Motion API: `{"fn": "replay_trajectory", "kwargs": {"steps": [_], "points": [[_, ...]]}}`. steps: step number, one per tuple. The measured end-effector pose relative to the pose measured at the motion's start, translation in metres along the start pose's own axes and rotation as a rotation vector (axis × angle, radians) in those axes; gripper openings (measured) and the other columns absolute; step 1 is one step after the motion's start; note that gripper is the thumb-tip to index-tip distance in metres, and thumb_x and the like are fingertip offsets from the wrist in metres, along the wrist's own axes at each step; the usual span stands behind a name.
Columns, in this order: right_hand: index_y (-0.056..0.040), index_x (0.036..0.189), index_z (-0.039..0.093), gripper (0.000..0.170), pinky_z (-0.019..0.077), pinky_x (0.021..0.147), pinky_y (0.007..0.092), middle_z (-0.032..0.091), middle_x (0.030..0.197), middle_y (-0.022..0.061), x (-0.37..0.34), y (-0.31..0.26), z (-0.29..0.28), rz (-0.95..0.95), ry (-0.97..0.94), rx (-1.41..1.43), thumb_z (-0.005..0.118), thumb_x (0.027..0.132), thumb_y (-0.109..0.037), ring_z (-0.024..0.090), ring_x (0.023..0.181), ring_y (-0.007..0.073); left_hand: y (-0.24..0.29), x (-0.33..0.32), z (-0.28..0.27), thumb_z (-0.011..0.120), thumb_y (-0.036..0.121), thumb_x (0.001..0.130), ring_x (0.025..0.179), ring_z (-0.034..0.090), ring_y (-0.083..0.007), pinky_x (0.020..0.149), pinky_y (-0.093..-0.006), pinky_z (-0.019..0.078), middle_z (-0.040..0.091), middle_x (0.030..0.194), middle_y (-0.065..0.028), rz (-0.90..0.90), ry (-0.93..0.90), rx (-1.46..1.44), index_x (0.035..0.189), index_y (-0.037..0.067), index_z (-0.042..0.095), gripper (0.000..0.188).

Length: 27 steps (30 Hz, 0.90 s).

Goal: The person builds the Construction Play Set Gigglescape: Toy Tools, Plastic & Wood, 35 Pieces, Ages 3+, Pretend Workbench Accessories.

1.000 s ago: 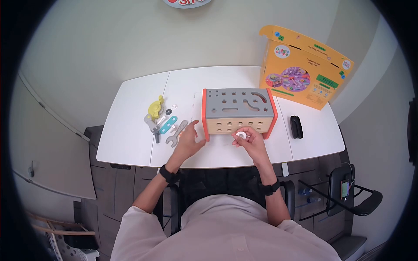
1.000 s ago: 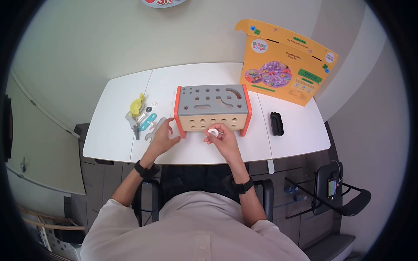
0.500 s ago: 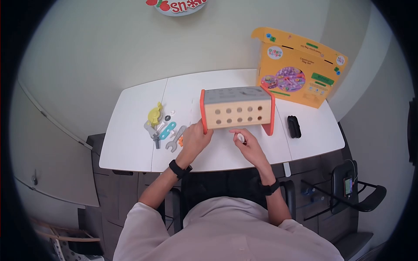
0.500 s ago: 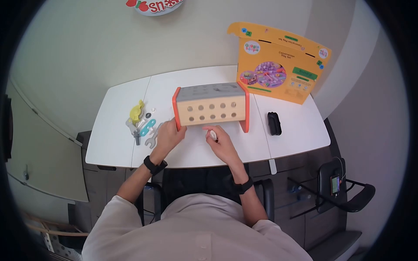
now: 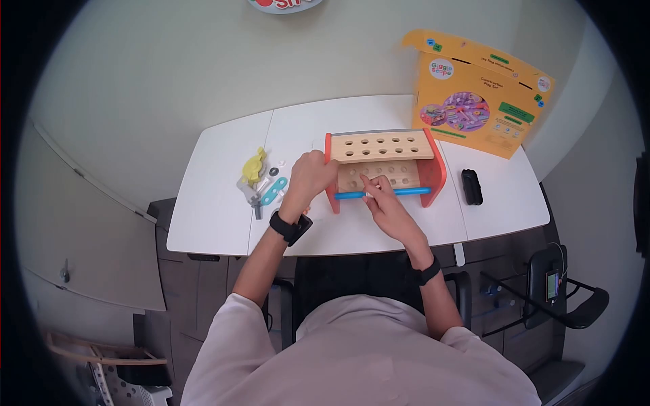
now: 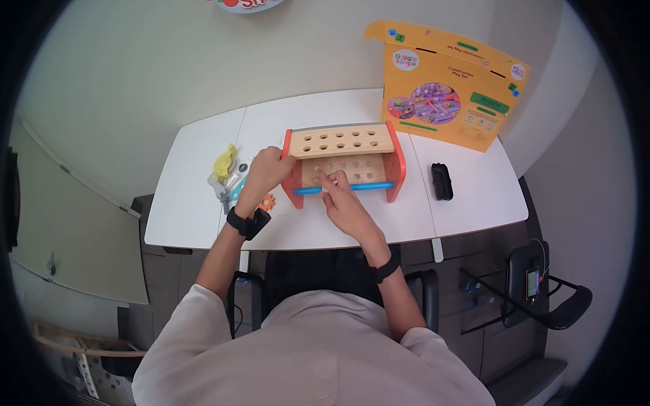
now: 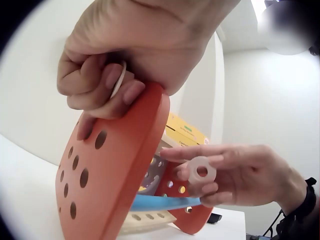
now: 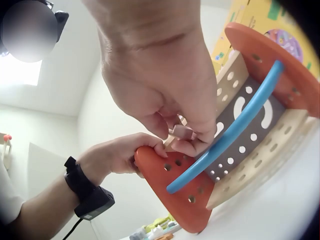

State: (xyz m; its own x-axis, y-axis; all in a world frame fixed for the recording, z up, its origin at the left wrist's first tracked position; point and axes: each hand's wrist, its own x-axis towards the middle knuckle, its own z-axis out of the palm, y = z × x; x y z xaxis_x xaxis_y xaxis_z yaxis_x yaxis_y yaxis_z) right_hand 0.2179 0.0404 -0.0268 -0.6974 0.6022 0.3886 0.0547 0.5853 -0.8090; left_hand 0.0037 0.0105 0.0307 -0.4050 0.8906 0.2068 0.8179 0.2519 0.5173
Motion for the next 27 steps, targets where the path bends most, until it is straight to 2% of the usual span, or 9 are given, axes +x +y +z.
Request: {"fn": "replay_trajectory", "kwargs": {"steps": [1, 8, 11, 13, 14, 16, 20, 22, 27], "points": [[0.0067, 0.143, 0.048, 0.048, 0.0469, 0.090, 0.0321, 0.049, 0.105, 0.0165, 0.003, -0.004, -0.001, 0.016, 0.018, -0.043, 0.054, 0.096, 0.002, 0.055, 0.095, 0.0275, 0.005, 0.001, -0.004, 0.058, 0.025, 0.080, 0.068, 0.067, -0.0474, 0.067, -0.0506, 0.0540, 0.062, 0.066, -0.0336, -0.038, -0.047, -0.026, 0.068, -0.012, 0.062, 0.039], [0.0078, 0.122, 0.065, 0.033, 0.0544, 0.075, 0.0412, 0.071, 0.098, 0.0229, 0.026, 0.004, 0.007, 0.111, 0.124, -0.012, 0.065, 0.090, -0.001, 0.071, 0.082, 0.0355, 0.003, -0.007, -0.009, 0.059, 0.026, 0.079, 0.067, 0.067, -0.0478, 0.066, -0.0505, 0.0537, 0.061, 0.066, -0.0343, -0.080, -0.079, -0.123, 0.072, -0.015, 0.062, 0.042], [0.0071, 0.116, 0.069, 0.030, 0.0562, 0.075, 0.0370, 0.073, 0.092, 0.0222, 0.031, 0.000, 0.006, 0.196, 0.057, -0.147, 0.068, 0.087, 0.001, 0.074, 0.085, 0.0304, 0.005, -0.008, -0.009, 0.060, 0.028, 0.078, 0.062, 0.066, -0.0456, 0.064, -0.0487, 0.0539, 0.060, 0.062, -0.0327, -0.055, -0.092, -0.125, 0.072, -0.016, 0.062, 0.044], [0.0048, 0.116, 0.070, 0.031, 0.0563, 0.076, 0.0344, 0.073, 0.091, 0.0205, 0.035, 0.007, 0.008, 0.245, 0.012, -0.210, 0.070, 0.085, 0.002, 0.074, 0.085, 0.0262, 0.009, -0.008, -0.023, 0.063, 0.030, 0.083, 0.060, 0.063, -0.0279, 0.060, -0.0399, 0.0497, 0.063, 0.063, -0.0234, -0.087, -0.248, -0.134, 0.085, -0.017, 0.065, 0.048], [0.0048, 0.113, 0.071, 0.029, 0.0563, 0.076, 0.0346, 0.073, 0.090, 0.0215, 0.037, 0.017, 0.013, 0.224, 0.036, -0.174, 0.070, 0.085, 0.002, 0.074, 0.085, 0.0263, 0.003, -0.010, -0.024, 0.063, 0.030, 0.083, 0.060, 0.063, -0.0279, 0.060, -0.0399, 0.0497, 0.063, 0.063, -0.0234, -0.083, -0.249, -0.132, 0.085, -0.017, 0.065, 0.048], [0.0049, 0.111, 0.072, 0.027, 0.0563, 0.076, 0.0348, 0.073, 0.090, 0.0225, 0.039, 0.027, 0.017, 0.208, 0.056, -0.130, 0.071, 0.084, 0.003, 0.074, 0.084, 0.0263, -0.018, -0.018, -0.020, 0.065, 0.025, 0.090, 0.076, 0.064, -0.0192, 0.070, -0.0333, 0.0512, 0.069, 0.083, -0.0153, 0.035, -0.112, -0.383, 0.109, -0.016, 0.065, 0.045], [0.0035, 0.101, 0.075, 0.024, 0.0569, 0.077, 0.0375, 0.073, 0.088, 0.0237, 0.055, 0.023, 0.017, 0.214, -0.005, -0.231, 0.073, 0.078, 0.003, 0.074, 0.081, 0.0324, -0.052, -0.014, -0.005, 0.066, 0.013, 0.093, 0.086, 0.061, -0.0129, 0.079, -0.0279, 0.0504, 0.067, 0.103, -0.0100, 0.086, 0.074, -0.475, 0.128, -0.011, 0.060, 0.044], [0.0024, 0.098, 0.076, 0.023, 0.0572, 0.077, 0.0387, 0.073, 0.087, 0.0233, 0.064, 0.031, 0.020, 0.208, -0.008, -0.300, 0.074, 0.075, 0.002, 0.073, 0.081, 0.0347, -0.058, -0.010, 0.004, 0.067, 0.006, 0.091, 0.084, 0.058, -0.0104, 0.079, -0.0261, 0.0506, 0.065, 0.108, -0.0112, -0.098, -0.104, -0.610, 0.124, -0.010, 0.064, 0.038], [-0.0018, 0.090, 0.074, 0.020, 0.0561, 0.079, 0.0464, 0.074, 0.090, 0.0176, 0.071, 0.035, 0.034, 0.306, 0.088, -0.282, 0.075, 0.069, -0.001, 0.071, 0.093, 0.0380, -0.070, -0.015, 0.047, 0.071, 0.006, 0.090, 0.077, 0.058, -0.0115, 0.076, -0.0268, 0.0503, 0.070, 0.097, -0.0087, -0.301, -0.124, -0.656, 0.124, -0.002, 0.069, 0.035]]}}
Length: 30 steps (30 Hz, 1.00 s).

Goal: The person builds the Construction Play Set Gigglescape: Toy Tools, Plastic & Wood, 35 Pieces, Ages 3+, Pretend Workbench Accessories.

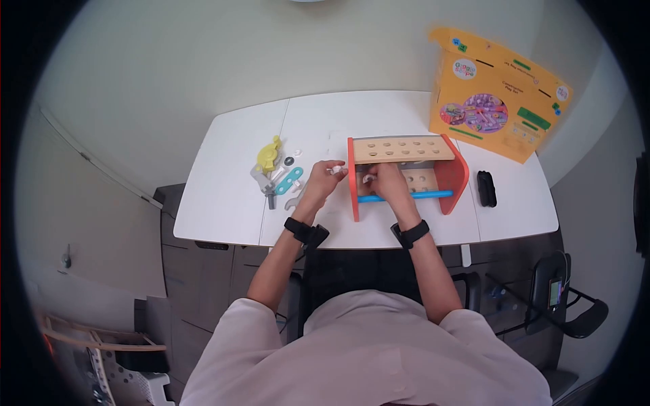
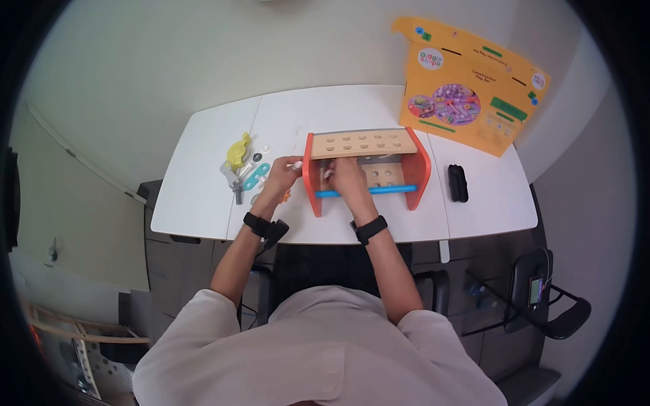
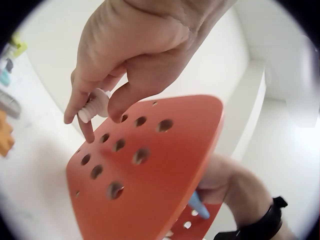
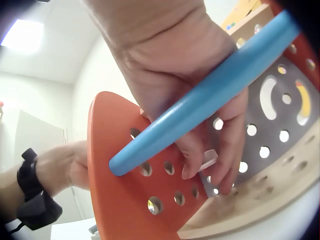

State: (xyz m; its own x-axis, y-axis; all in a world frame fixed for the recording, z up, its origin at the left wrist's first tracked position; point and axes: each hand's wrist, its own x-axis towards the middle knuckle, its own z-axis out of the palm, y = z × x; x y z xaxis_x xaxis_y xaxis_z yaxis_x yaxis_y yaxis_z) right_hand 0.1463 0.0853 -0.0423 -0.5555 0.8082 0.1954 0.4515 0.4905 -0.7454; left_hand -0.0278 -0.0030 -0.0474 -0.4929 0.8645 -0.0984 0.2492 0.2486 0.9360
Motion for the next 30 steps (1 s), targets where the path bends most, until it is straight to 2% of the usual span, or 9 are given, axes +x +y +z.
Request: {"fn": "replay_trajectory", "kwargs": {"steps": [3, 7, 14, 16, 19, 23, 25, 28, 30], "points": [[-0.0030, 0.094, 0.073, 0.021, 0.0559, 0.077, 0.0471, 0.074, 0.097, 0.0154, 0.002, -0.001, 0.000, 0.038, -0.062, -0.085, 0.073, 0.073, -0.005, 0.070, 0.094, 0.0386, -0.022, 0.012, 0.017, 0.070, 0.006, 0.092, 0.076, 0.061, -0.0123, 0.077, -0.0262, 0.0509, 0.071, 0.090, -0.0072, 0.265, 0.303, -0.126, 0.122, 0.000, 0.071, 0.031], [0.0009, 0.095, 0.074, 0.022, 0.0544, 0.077, 0.0429, 0.073, 0.088, 0.0190, 0.015, 0.024, 0.027, -0.068, 0.147, 0.024, 0.075, 0.074, -0.002, 0.070, 0.086, 0.0357, -0.026, 0.013, 0.017, 0.073, 0.004, 0.091, 0.089, 0.068, -0.0149, 0.078, -0.0260, 0.0546, 0.073, 0.103, -0.0100, 0.014, 0.124, -0.516, 0.120, -0.004, 0.069, 0.030], [0.0040, 0.096, 0.070, 0.018, 0.0539, 0.078, 0.0481, 0.071, 0.093, 0.0238, 0.003, 0.012, 0.020, -0.072, 0.158, 0.033, 0.065, 0.079, 0.004, 0.068, 0.091, 0.0422, -0.031, -0.001, 0.030, 0.070, 0.010, 0.096, 0.091, 0.073, -0.0179, 0.083, -0.0298, 0.0563, 0.074, 0.099, -0.0125, -0.028, 0.142, -0.370, 0.120, -0.006, 0.067, 0.029], [-0.0038, 0.121, 0.063, 0.040, 0.0548, 0.085, 0.0555, 0.066, 0.115, 0.0237, 0.005, 0.016, 0.022, -0.022, 0.030, -0.058, 0.063, 0.081, 0.001, 0.064, 0.105, 0.0456, -0.030, -0.003, 0.029, 0.069, 0.011, 0.097, 0.089, 0.072, -0.0168, 0.082, -0.0293, 0.0558, 0.074, 0.098, -0.0115, -0.037, 0.120, -0.346, 0.120, -0.006, 0.068, 0.029], [-0.0046, 0.126, 0.060, 0.042, 0.0549, 0.086, 0.0558, 0.062, 0.124, 0.0252, 0.009, 0.018, 0.023, 0.019, -0.042, -0.048, 0.062, 0.084, 0.000, 0.062, 0.109, 0.0476, -0.033, -0.002, 0.026, 0.067, 0.007, 0.093, 0.085, 0.070, -0.0143, 0.079, -0.0286, 0.0555, 0.074, 0.098, -0.0098, -0.046, 0.066, -0.338, 0.117, -0.006, 0.069, 0.027], [-0.0039, 0.127, 0.059, 0.041, 0.0544, 0.086, 0.0572, 0.061, 0.126, 0.0264, 0.010, 0.021, 0.026, 0.042, -0.066, -0.072, 0.061, 0.086, -0.003, 0.061, 0.111, 0.0490, -0.033, -0.004, 0.031, 0.069, 0.004, 0.088, 0.080, 0.068, -0.0124, 0.073, -0.0278, 0.0555, 0.074, 0.096, -0.0088, -0.013, 0.020, -0.408, 0.113, -0.005, 0.072, 0.027], [0.0059, 0.102, 0.068, 0.022, 0.0525, 0.084, 0.0496, 0.070, 0.099, 0.0266, 0.011, 0.025, 0.033, -0.012, 0.039, -0.013, 0.062, 0.081, 0.003, 0.065, 0.093, 0.0452, -0.035, 0.001, 0.030, 0.071, 0.006, 0.087, 0.079, 0.068, -0.0124, 0.072, -0.0282, 0.0556, 0.074, 0.095, -0.0089, -0.002, 0.034, -0.326, 0.111, -0.005, 0.072, 0.026], [-0.0043, 0.127, 0.060, 0.040, 0.0528, 0.091, 0.0546, 0.061, 0.123, 0.0282, 0.014, 0.033, 0.037, -0.056, 0.035, 0.017, 0.060, 0.087, -0.002, 0.061, 0.111, 0.0476, -0.037, 0.007, 0.027, 0.074, 0.008, 0.086, 0.078, 0.068, -0.0130, 0.070, -0.0292, 0.0559, 0.074, 0.094, -0.0094, 0.021, 0.056, -0.216, 0.108, -0.005, 0.073, 0.025], [-0.0041, 0.125, 0.060, 0.041, 0.0527, 0.089, 0.0526, 0.063, 0.119, 0.0274, 0.016, 0.033, 0.036, -0.125, 0.026, 0.038, 0.061, 0.084, 0.000, 0.062, 0.108, 0.0463, -0.039, 0.008, 0.026, 0.075, 0.008, 0.085, 0.078, 0.068, -0.0135, 0.070, -0.0299, 0.0561, 0.074, 0.094, -0.0097, 0.024, 0.060, -0.194, 0.106, -0.005, 0.074, 0.024]]}}
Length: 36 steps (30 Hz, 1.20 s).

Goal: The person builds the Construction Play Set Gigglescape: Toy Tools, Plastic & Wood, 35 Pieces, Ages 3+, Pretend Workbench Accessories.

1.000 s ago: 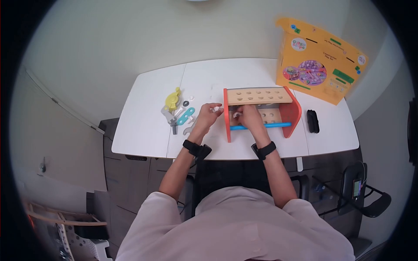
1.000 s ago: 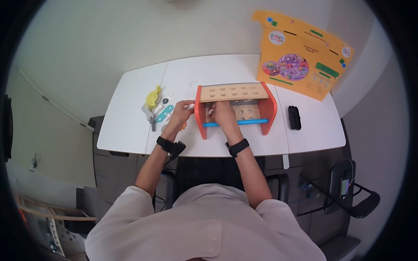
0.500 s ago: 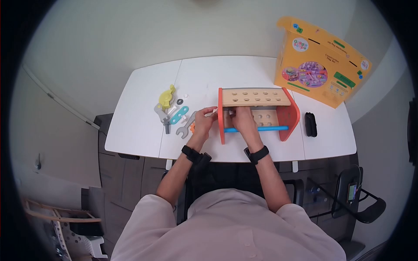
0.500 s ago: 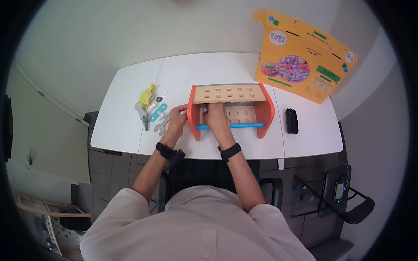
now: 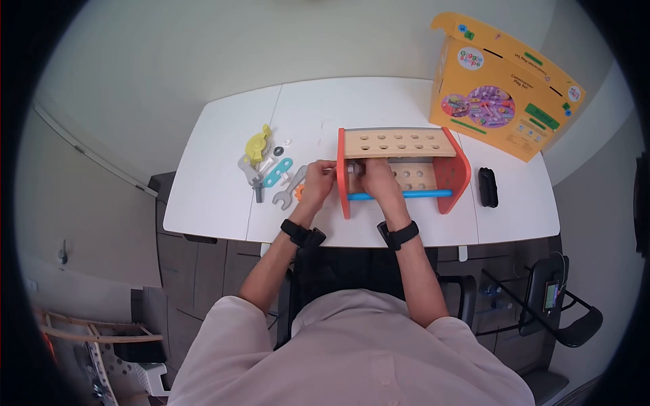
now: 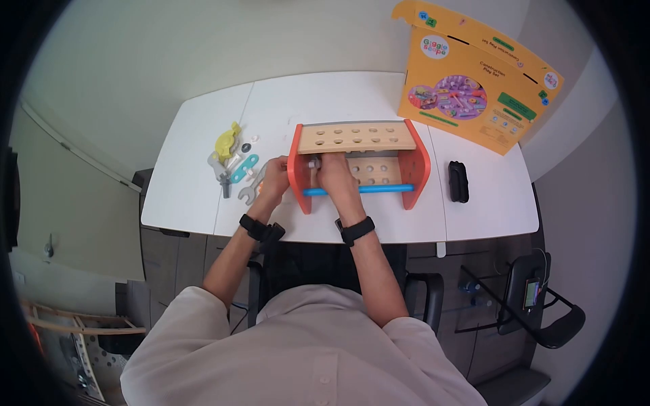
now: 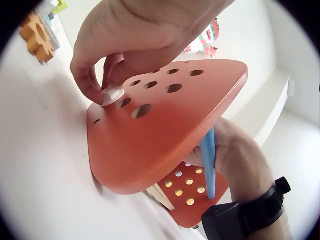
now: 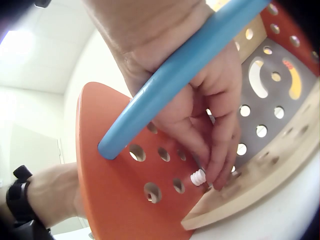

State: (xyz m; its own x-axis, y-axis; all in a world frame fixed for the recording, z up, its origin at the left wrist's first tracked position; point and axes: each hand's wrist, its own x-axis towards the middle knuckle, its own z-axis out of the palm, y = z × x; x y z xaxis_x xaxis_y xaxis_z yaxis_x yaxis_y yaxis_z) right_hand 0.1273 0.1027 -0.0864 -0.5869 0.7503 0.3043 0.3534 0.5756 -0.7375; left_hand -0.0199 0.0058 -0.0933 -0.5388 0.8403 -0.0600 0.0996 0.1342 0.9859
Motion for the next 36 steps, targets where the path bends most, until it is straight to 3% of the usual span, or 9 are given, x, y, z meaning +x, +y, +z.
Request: {"fn": "replay_trajectory", "kwargs": {"steps": [8, 13, 15, 20, 22, 27, 30, 33, 36], "points": [[0.0020, 0.103, 0.064, 0.032, 0.0517, 0.073, 0.0428, 0.067, 0.090, 0.0186, -0.006, -0.033, -0.023, -0.105, 0.062, 0.296, 0.062, 0.072, 0.010, 0.065, 0.083, 0.0362, 0.015, 0.000, -0.001, 0.065, -0.005, 0.090, 0.084, 0.072, -0.0166, 0.078, -0.0284, 0.0578, 0.076, 0.093, -0.0116, 0.181, 0.020, 0.137, 0.107, -0.006, 0.074, 0.020], [0.0041, 0.101, 0.064, 0.031, 0.0519, 0.070, 0.0415, 0.065, 0.084, 0.0170, -0.001, -0.019, -0.016, -0.024, -0.028, 0.225, 0.063, 0.071, 0.012, 0.065, 0.079, 0.0316, 0.034, -0.012, -0.003, 0.067, -0.002, 0.090, 0.085, 0.073, -0.0168, 0.076, -0.0291, 0.0578, 0.077, 0.094, -0.0133, 0.027, -0.047, 0.134, 0.107, -0.005, 0.075, 0.019], [0.0042, 0.101, 0.064, 0.030, 0.0521, 0.071, 0.0413, 0.066, 0.085, 0.0176, -0.001, -0.016, -0.014, -0.005, -0.016, 0.214, 0.063, 0.072, 0.012, 0.065, 0.079, 0.0317, 0.034, -0.013, -0.005, 0.068, 0.000, 0.090, 0.086, 0.073, -0.0166, 0.075, -0.0295, 0.0576, 0.077, 0.095, -0.0139, -0.023, -0.067, 0.200, 0.105, -0.004, 0.076, 0.018], [0.0031, 0.105, 0.066, 0.031, 0.0535, 0.075, 0.0428, 0.070, 0.093, 0.0200, 0.001, -0.014, -0.017, 0.060, -0.078, 0.188, 0.062, 0.075, 0.009, 0.068, 0.087, 0.0353, 0.020, -0.011, -0.007, 0.072, 0.004, 0.087, 0.083, 0.073, -0.0201, 0.073, -0.0317, 0.0572, 0.076, 0.094, -0.0148, 0.190, -0.007, 0.336, 0.097, -0.002, 0.078, 0.013], [0.0011, 0.108, 0.067, 0.032, 0.0539, 0.080, 0.0453, 0.071, 0.102, 0.0210, 0.000, -0.012, -0.017, 0.053, -0.206, 0.078, 0.063, 0.077, 0.004, 0.067, 0.097, 0.0380, 0.013, -0.011, -0.005, 0.072, 0.003, 0.086, 0.084, 0.073, -0.0211, 0.074, -0.0317, 0.0573, 0.075, 0.094, -0.0153, 0.210, 0.019, 0.312, 0.097, -0.001, 0.078, 0.013], [-0.0004, 0.108, 0.068, 0.032, 0.0533, 0.082, 0.0458, 0.071, 0.104, 0.0209, -0.003, -0.024, -0.022, 0.073, -0.175, 0.073, 0.067, 0.076, 0.000, 0.067, 0.101, 0.0388, 0.014, -0.004, -0.005, 0.071, 0.000, 0.085, 0.087, 0.073, -0.0223, 0.078, -0.0311, 0.0576, 0.075, 0.096, -0.0156, 0.283, 0.044, 0.201, 0.097, -0.001, 0.078, 0.014], [0.0000, 0.109, 0.067, 0.033, 0.0532, 0.081, 0.0444, 0.071, 0.104, 0.0210, -0.006, -0.034, -0.034, 0.091, -0.180, 0.097, 0.068, 0.075, 0.000, 0.067, 0.099, 0.0385, 0.010, 0.002, -0.004, 0.070, 0.000, 0.087, 0.090, 0.073, -0.0213, 0.080, -0.0305, 0.0577, 0.075, 0.099, -0.0146, 0.203, 0.039, 0.055, 0.100, -0.002, 0.077, 0.015], [0.0009, 0.111, 0.066, 0.035, 0.0530, 0.081, 0.0438, 0.071, 0.105, 0.0209, -0.005, -0.032, -0.030, 0.106, -0.181, 0.095, 0.069, 0.076, 0.000, 0.067, 0.098, 0.0385, 0.013, -0.002, -0.005, 0.067, 0.001, 0.090, 0.087, 0.073, -0.0176, 0.076, -0.0288, 0.0572, 0.077, 0.095, -0.0126, 0.219, 0.034, 0.182, 0.103, -0.004, 0.077, 0.016], [0.0016, 0.113, 0.066, 0.036, 0.0533, 0.082, 0.0438, 0.070, 0.108, 0.0210, 0.000, -0.015, -0.018, 0.079, -0.172, 0.132, 0.069, 0.077, 0.000, 0.067, 0.100, 0.0386, 0.040, -0.015, -0.007, 0.066, 0.004, 0.092, 0.080, 0.071, -0.0148, 0.071, -0.0288, 0.0559, 0.077, 0.087, -0.0119, 0.006, -0.098, 0.401, 0.105, -0.004, 0.076, 0.018]]}}
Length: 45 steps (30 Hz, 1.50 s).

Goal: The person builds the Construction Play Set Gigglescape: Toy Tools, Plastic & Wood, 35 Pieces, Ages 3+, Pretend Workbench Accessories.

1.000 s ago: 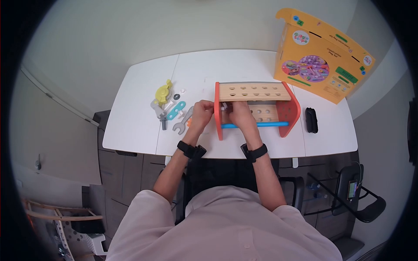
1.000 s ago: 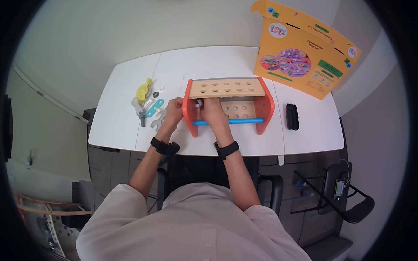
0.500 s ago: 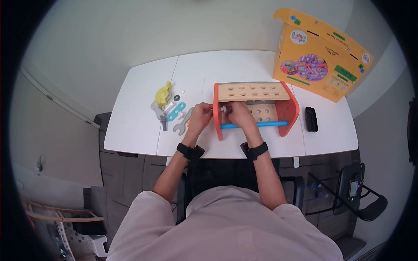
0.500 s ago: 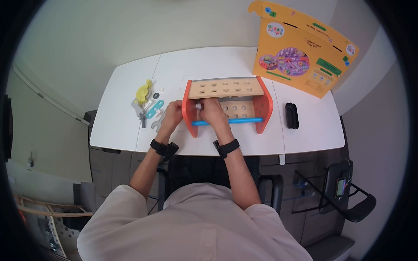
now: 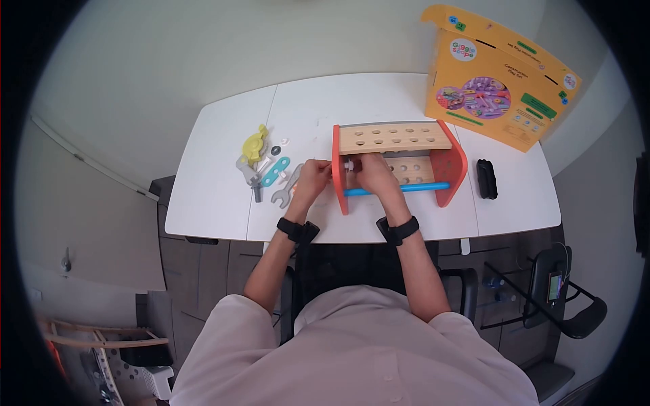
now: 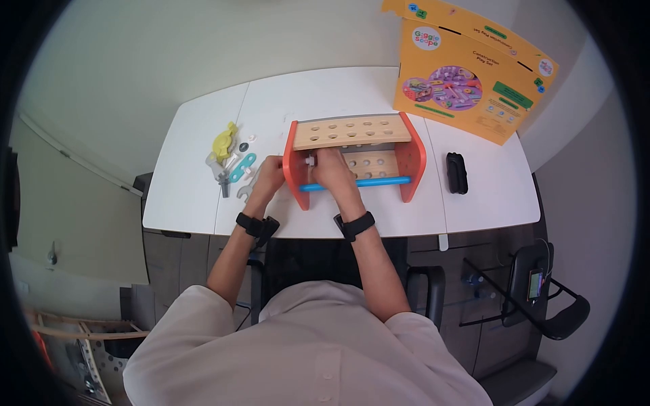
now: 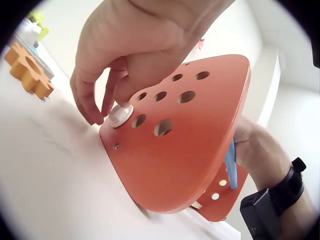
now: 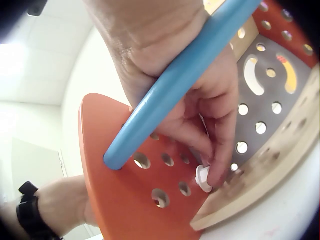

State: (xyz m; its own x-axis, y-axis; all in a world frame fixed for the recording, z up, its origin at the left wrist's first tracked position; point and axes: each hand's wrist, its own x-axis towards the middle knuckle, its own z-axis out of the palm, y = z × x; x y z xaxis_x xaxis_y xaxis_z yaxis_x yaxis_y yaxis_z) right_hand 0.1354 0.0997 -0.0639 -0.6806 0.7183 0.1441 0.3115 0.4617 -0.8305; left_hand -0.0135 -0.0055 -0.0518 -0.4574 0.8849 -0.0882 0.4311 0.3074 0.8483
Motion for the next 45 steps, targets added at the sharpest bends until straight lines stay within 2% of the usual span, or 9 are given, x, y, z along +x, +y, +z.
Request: {"fn": "replay_trajectory", "kwargs": {"steps": [2, 8, 14, 17, 25, 33, 35, 38, 45], "points": [[0.0016, 0.114, 0.066, 0.036, 0.0536, 0.084, 0.0439, 0.070, 0.110, 0.0212, 0.001, 0.001, 0.000, -0.047, -0.014, 0.041, 0.068, 0.078, 0.000, 0.067, 0.103, 0.0387, 0.000, -0.003, 0.001, 0.074, 0.012, 0.086, 0.073, 0.067, -0.0130, 0.067, -0.0325, 0.0537, 0.075, 0.079, -0.0102, 0.127, 0.043, -0.095, 0.096, -0.007, 0.076, 0.022], [0.0007, 0.117, 0.066, 0.039, 0.0549, 0.090, 0.0432, 0.069, 0.114, 0.0221, 0.004, 0.009, 0.008, -0.055, -0.050, -0.179, 0.069, 0.078, 0.001, 0.065, 0.112, 0.0389, -0.012, -0.001, 0.004, 0.072, 0.006, 0.086, 0.080, 0.068, -0.0133, 0.072, -0.0307, 0.0540, 0.076, 0.089, -0.0124, 0.225, 0.121, -0.050, 0.103, -0.005, 0.076, 0.021], [-0.0016, 0.114, 0.068, 0.037, 0.0544, 0.086, 0.0453, 0.070, 0.109, 0.0202, -0.004, -0.007, -0.003, -0.016, -0.028, -0.012, 0.070, 0.077, -0.004, 0.067, 0.106, 0.0385, -0.017, 0.006, 0.005, 0.069, 0.001, 0.087, 0.080, 0.073, -0.0215, 0.076, -0.0321, 0.0565, 0.077, 0.093, -0.0167, 0.187, 0.151, -0.271, 0.098, 0.000, 0.078, 0.015], [-0.0013, 0.112, 0.068, 0.035, 0.0542, 0.085, 0.0466, 0.071, 0.108, 0.0197, -0.002, 0.000, -0.002, -0.009, 0.045, 0.074, 0.068, 0.078, -0.006, 0.068, 0.103, 0.0377, -0.019, 0.004, 0.012, 0.070, 0.000, 0.085, 0.082, 0.074, -0.0224, 0.077, -0.0319, 0.0572, 0.076, 0.093, -0.0173, 0.255, 0.259, -0.111, 0.099, -0.001, 0.078, 0.016], [-0.0020, 0.118, 0.067, 0.038, 0.0531, 0.097, 0.0448, 0.066, 0.124, 0.0197, 0.003, 0.011, 0.014, 0.038, -0.069, -0.300, 0.066, 0.081, -0.009, 0.063, 0.117, 0.0370, -0.014, -0.001, 0.005, 0.072, -0.003, 0.084, 0.086, 0.075, -0.0217, 0.077, -0.0301, 0.0584, 0.077, 0.093, -0.0155, 0.248, 0.158, -0.076, 0.100, -0.003, 0.076, 0.017], [-0.0008, 0.117, 0.066, 0.039, 0.0538, 0.090, 0.0462, 0.069, 0.114, 0.0206, 0.000, -0.005, -0.003, 0.080, -0.109, -0.071, 0.065, 0.078, -0.004, 0.065, 0.109, 0.0388, -0.022, 0.005, 0.009, 0.071, -0.003, 0.086, 0.083, 0.074, -0.0172, 0.074, -0.0304, 0.0587, 0.077, 0.091, -0.0124, 0.118, 0.231, -0.279, 0.107, 0.000, 0.075, 0.021], [0.0000, 0.114, 0.066, 0.037, 0.0536, 0.086, 0.0470, 0.070, 0.111, 0.0209, -0.003, -0.013, -0.009, 0.085, -0.105, 0.001, 0.065, 0.077, -0.003, 0.066, 0.106, 0.0396, -0.028, 0.008, 0.013, 0.071, -0.003, 0.087, 0.082, 0.074, -0.0165, 0.074, -0.0302, 0.0582, 0.077, 0.093, -0.0122, 0.319, 0.336, -0.206, 0.106, 0.001, 0.077, 0.021], [0.0016, 0.108, 0.067, 0.031, 0.0526, 0.082, 0.0480, 0.071, 0.106, 0.0212, -0.003, -0.011, -0.009, 0.085, -0.091, 0.039, 0.065, 0.077, -0.001, 0.067, 0.100, 0.0400, -0.028, 0.009, 0.007, 0.070, -0.004, 0.086, 0.081, 0.073, -0.0172, 0.075, -0.0299, 0.0579, 0.078, 0.092, -0.0121, 0.112, 0.092, -0.084, 0.105, 0.001, 0.078, 0.020], [-0.0017, 0.109, 0.070, 0.033, 0.0535, 0.088, 0.0476, 0.069, 0.117, 0.0223, -0.001, -0.007, -0.003, 0.189, -0.165, -0.155, 0.067, 0.078, -0.011, 0.066, 0.108, 0.0390, -0.014, 0.000, 0.002, 0.068, -0.006, 0.085, 0.078, 0.073, -0.0167, 0.076, -0.0285, 0.0572, 0.077, 0.086, -0.0120, 0.327, 0.151, -0.123, 0.101, -0.002, 0.077, 0.019]]}}
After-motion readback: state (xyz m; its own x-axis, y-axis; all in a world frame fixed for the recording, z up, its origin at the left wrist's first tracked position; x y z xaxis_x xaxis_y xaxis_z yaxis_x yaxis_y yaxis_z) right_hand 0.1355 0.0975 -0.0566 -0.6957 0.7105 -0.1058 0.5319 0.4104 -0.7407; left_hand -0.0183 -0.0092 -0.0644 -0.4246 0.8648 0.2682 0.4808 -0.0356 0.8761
